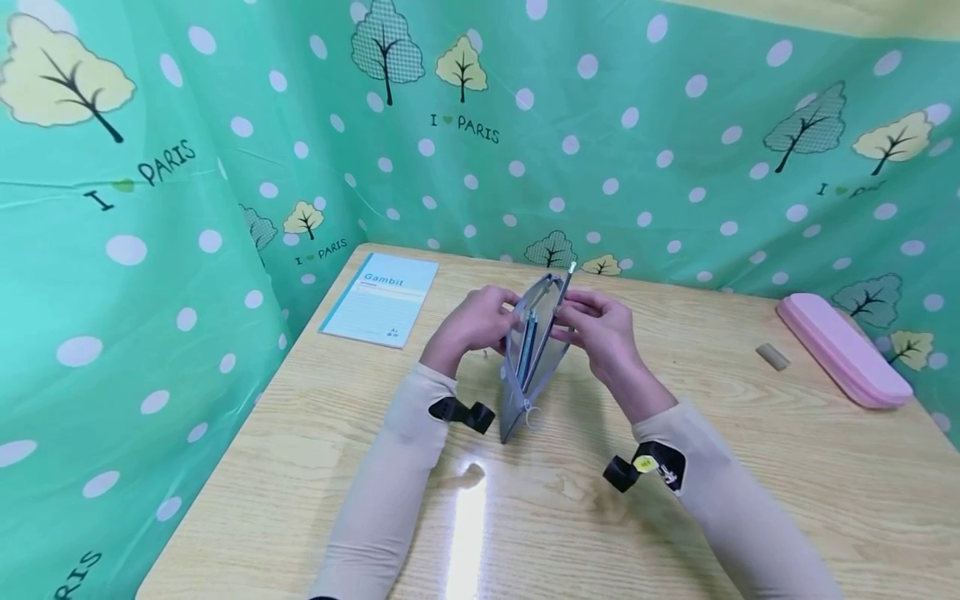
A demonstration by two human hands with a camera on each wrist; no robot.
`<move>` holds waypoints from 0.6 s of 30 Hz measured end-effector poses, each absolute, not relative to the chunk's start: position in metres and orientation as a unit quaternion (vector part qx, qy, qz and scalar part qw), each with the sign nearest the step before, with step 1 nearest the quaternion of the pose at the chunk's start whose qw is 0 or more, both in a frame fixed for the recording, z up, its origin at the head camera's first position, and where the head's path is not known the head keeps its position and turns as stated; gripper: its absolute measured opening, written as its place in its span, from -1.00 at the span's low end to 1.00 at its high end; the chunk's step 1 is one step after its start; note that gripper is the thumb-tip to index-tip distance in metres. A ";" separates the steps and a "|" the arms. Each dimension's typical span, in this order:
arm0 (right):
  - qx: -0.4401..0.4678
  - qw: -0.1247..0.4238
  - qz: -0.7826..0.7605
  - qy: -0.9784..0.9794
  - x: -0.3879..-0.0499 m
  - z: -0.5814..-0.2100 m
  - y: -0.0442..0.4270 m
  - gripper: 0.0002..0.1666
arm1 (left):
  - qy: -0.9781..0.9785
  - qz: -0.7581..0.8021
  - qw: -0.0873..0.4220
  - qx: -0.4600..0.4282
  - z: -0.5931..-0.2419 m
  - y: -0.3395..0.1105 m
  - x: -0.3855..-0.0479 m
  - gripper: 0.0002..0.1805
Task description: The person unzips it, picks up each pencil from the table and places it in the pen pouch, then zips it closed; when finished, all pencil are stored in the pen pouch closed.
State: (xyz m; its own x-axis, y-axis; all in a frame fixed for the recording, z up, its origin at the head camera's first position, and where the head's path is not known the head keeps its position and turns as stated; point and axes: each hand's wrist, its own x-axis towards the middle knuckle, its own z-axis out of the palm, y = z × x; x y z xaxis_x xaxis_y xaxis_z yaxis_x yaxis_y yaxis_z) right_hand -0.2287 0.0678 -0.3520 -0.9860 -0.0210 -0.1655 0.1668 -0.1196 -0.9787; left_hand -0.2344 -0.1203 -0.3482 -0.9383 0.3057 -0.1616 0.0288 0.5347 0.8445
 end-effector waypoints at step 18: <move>-0.039 0.080 -0.665 0.742 -0.215 -0.350 0.084 -0.61 | 0.863 0.476 0.145 0.095 -0.349 -0.119 -0.233 -0.58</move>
